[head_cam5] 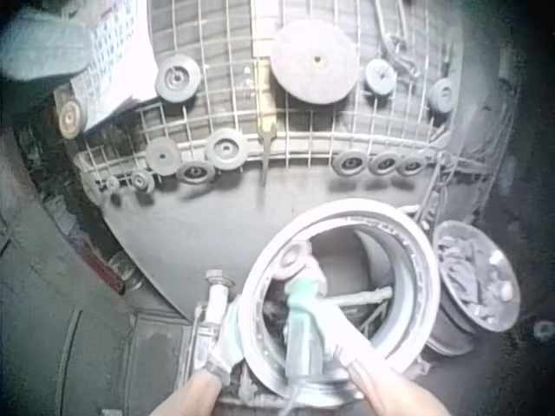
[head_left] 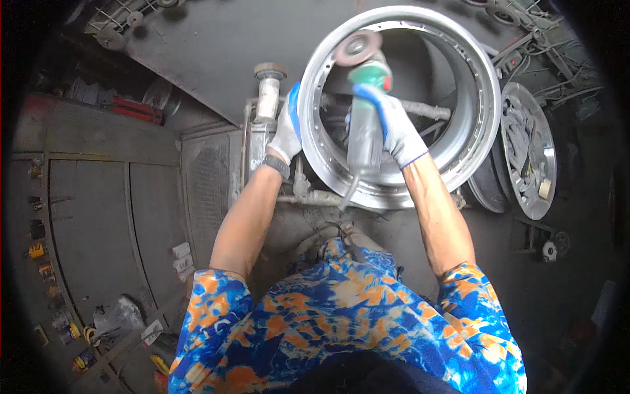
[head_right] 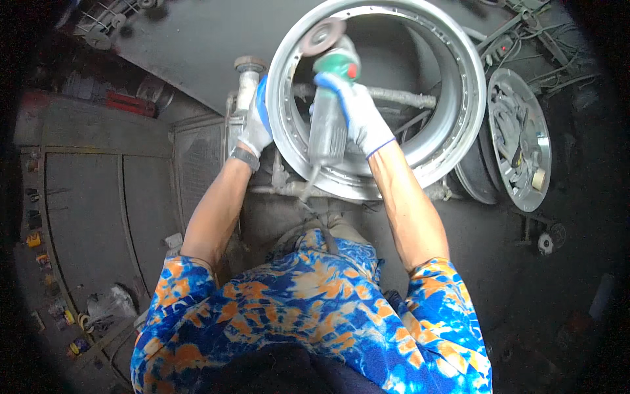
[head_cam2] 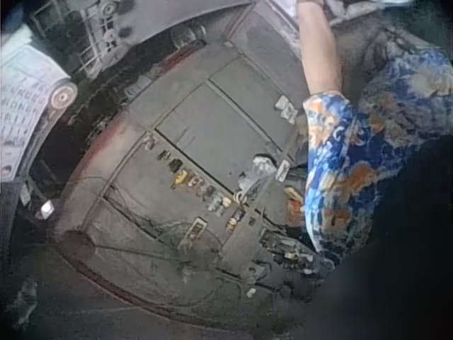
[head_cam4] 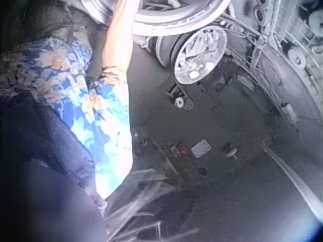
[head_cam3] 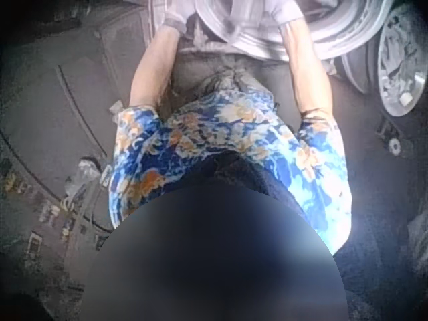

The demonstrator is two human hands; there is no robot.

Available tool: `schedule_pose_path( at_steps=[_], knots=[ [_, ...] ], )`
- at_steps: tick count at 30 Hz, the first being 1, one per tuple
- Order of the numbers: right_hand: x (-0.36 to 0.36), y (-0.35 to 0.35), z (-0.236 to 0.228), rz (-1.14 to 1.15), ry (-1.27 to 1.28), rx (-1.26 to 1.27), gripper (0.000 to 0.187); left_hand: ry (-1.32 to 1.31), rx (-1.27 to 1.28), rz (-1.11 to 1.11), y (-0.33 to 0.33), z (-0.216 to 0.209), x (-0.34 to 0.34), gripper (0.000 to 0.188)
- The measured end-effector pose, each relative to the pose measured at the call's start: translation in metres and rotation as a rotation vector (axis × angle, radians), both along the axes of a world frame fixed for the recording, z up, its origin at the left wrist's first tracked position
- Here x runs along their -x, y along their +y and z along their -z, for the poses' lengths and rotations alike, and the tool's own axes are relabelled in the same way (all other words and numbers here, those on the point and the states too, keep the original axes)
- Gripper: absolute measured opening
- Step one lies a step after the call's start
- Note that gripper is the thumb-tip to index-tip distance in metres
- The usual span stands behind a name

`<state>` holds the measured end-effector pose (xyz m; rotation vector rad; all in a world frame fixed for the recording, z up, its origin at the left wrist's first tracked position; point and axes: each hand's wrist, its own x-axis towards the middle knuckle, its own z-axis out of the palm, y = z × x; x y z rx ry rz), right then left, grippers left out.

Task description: Grinding the inner surface of a metal wheel rim using a handheld angle grinder.

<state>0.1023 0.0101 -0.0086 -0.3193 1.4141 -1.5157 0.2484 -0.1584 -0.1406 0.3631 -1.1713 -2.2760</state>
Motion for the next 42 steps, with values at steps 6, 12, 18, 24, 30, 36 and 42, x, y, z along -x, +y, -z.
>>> schedule_pose_path(
  at_steps=[6,12,18,24,30,36,42],
  knots=[
    [0.054,-0.008,-0.004,0.257,-0.459,0.283,0.048,-0.047,0.014,-0.01,0.006,0.003,0.001,0.052],
    [-0.011,0.003,0.006,0.018,-0.022,0.05,0.04,-0.047,-0.053,-0.008,0.005,-0.001,0.0,0.049],
    [-0.034,0.064,0.048,-0.443,0.585,-0.175,0.053,-0.042,0.159,0.009,0.007,-0.004,0.004,0.04],
    [-0.057,0.132,0.058,-0.31,0.465,-0.278,0.053,0.063,-0.281,-0.124,0.047,-0.018,-0.029,0.044],
    [-0.069,0.174,0.036,0.249,0.53,-0.128,0.036,-0.381,0.214,-0.195,0.184,-0.05,-0.091,0.037],
    [-0.078,0.195,0.014,0.568,0.241,0.061,0.032,-0.277,0.528,0.649,0.25,-0.092,-0.053,0.072],
    [-0.106,0.247,0.023,0.722,-0.203,0.417,0.053,-0.208,0.554,0.732,0.281,-0.092,-0.066,0.062]
  ],
)
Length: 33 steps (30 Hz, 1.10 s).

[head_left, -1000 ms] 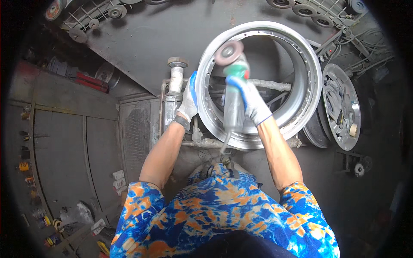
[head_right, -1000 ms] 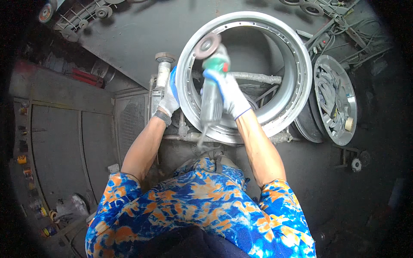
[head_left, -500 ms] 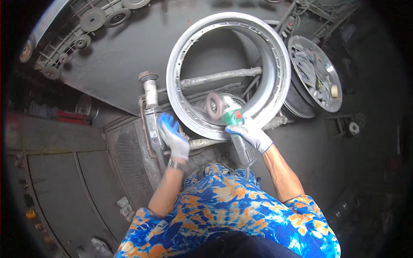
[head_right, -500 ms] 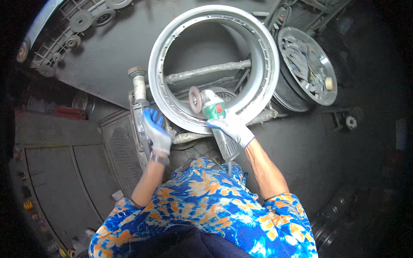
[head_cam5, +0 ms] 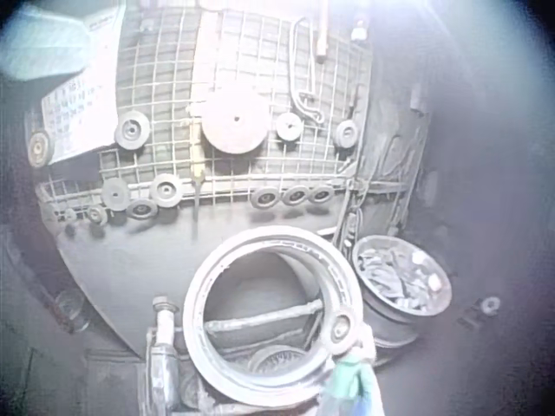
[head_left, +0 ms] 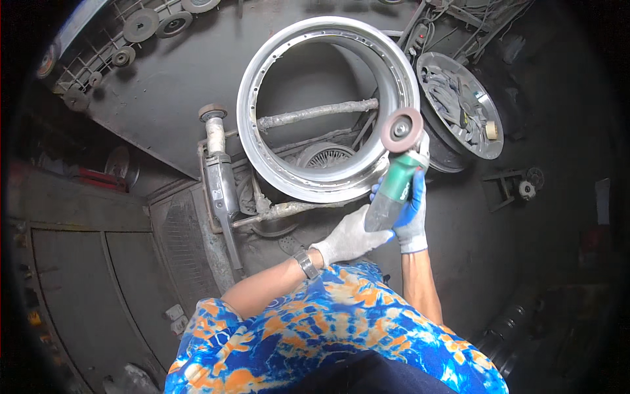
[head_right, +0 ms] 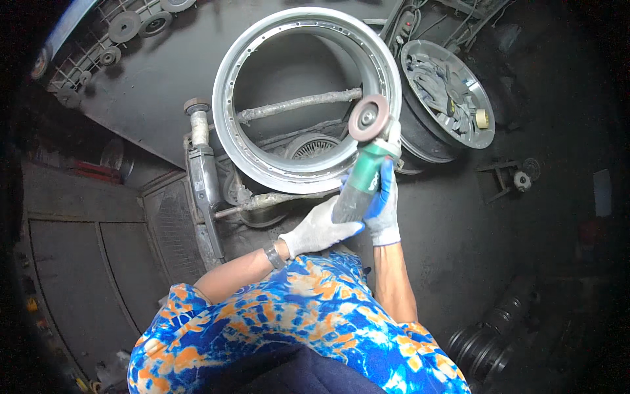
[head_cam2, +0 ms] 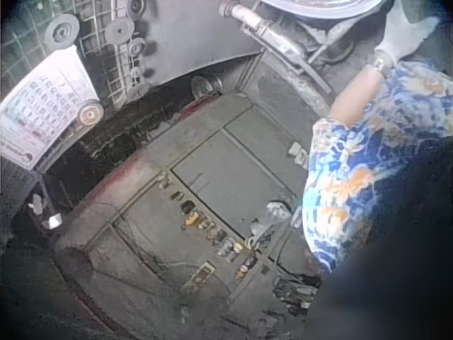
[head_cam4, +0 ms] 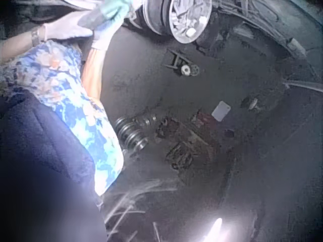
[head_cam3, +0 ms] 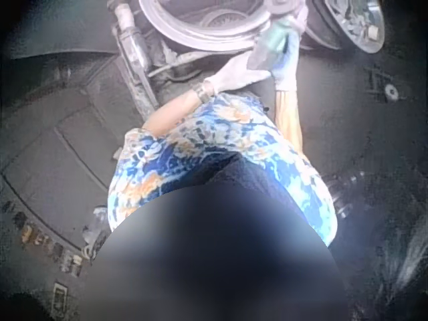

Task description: Grinding the inner surface of a metal wheel rim using a handheld angle grinder.

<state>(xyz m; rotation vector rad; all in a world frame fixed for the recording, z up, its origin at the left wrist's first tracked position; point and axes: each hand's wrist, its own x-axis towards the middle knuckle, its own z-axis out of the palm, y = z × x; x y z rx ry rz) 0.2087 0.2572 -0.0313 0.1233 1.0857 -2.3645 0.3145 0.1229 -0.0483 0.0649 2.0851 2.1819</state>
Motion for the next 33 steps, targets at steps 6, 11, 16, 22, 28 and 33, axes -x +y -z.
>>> schedule_pose_path(
  at_steps=[6,11,16,22,28,33],
  knots=[
    [-0.026,0.073,0.025,-0.04,0.073,0.102,0.065,-0.088,0.13,0.135,0.039,0.004,-0.01,0.065],
    [-0.048,0.146,0.028,-0.081,0.217,0.168,0.065,-0.004,0.086,0.193,0.106,0.02,-0.018,0.062],
    [-0.071,0.218,0.053,-0.316,0.185,0.385,0.075,0.014,0.055,0.39,0.166,0.019,-0.03,0.056],
    [-0.096,0.28,0.073,-0.177,0.099,0.333,0.059,-0.154,0.441,0.559,0.2,0.005,-0.027,0.064],
    [-0.109,0.333,0.094,0.078,0.164,0.227,0.057,-0.15,0.694,0.006,0.162,0.049,-0.03,0.059],
    [-0.12,0.361,0.096,0.317,0.212,0.062,0.059,-0.12,0.797,-0.645,0.077,0.067,-0.056,0.045]
  ],
)
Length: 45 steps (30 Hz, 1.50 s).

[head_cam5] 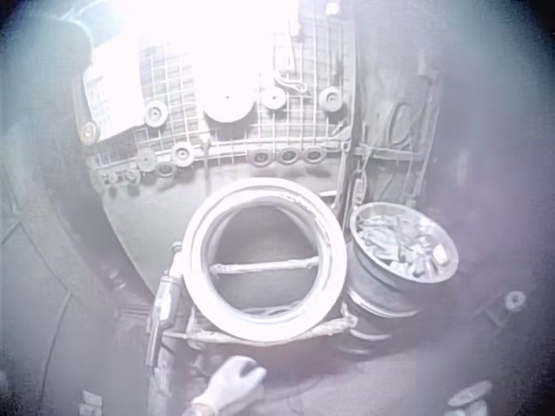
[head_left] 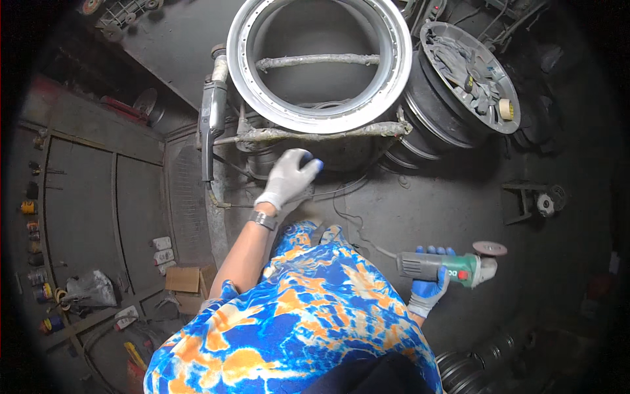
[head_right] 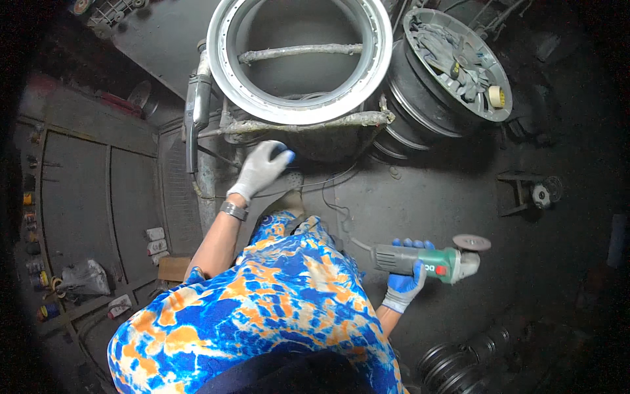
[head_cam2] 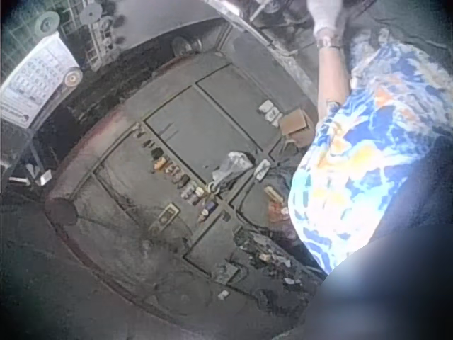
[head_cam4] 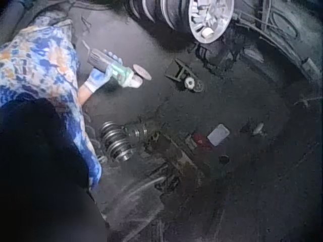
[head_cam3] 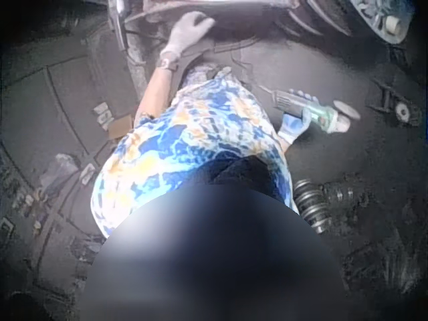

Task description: Grinding the inner surface of a metal wheel rim using a handheld angle grinder.

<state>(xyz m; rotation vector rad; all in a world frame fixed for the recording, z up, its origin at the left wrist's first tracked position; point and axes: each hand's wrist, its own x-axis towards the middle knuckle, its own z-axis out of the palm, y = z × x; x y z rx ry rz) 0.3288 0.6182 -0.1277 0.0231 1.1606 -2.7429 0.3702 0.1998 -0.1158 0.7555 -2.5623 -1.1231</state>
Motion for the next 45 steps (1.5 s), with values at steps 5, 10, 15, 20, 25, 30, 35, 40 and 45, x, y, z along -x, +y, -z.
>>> schedule_pose_path(
  at_steps=[5,10,15,20,25,30,35,40,45],
  knots=[
    [0.003,0.021,0.018,0.089,0.026,-0.028,0.057,0.201,0.095,-0.453,-0.083,0.026,-0.015,0.045],
    [0.031,0.009,0.01,0.158,0.006,-0.067,0.057,0.332,0.032,-0.655,-0.15,0.02,0.004,0.047],
    [0.079,-0.035,0.001,0.168,-0.01,-0.04,0.058,0.382,-0.088,-0.716,-0.205,0.003,0.054,0.043],
    [0.119,-0.106,-0.025,0.171,-0.043,-0.023,0.054,0.452,-0.101,-0.678,-0.25,-0.034,0.106,0.046],
    [0.145,-0.152,-0.032,0.177,-0.024,-0.029,0.052,0.447,0.221,-0.657,-0.292,-0.041,0.142,0.047],
    [0.16,-0.181,-0.04,0.204,-0.029,-0.039,0.051,0.338,0.247,-0.756,-0.289,-0.041,0.15,0.051],
    [0.185,-0.217,-0.06,0.223,-0.07,-0.025,0.047,0.262,0.266,-0.807,-0.286,-0.048,0.162,0.042],
    [0.208,-0.255,-0.074,0.217,-0.105,0.016,0.048,0.309,0.146,-0.776,-0.295,-0.049,0.165,0.038],
    [0.218,-0.28,-0.067,0.112,-0.073,-0.023,0.051,0.244,0.106,-0.792,-0.3,-0.046,0.166,0.039]
  ],
)
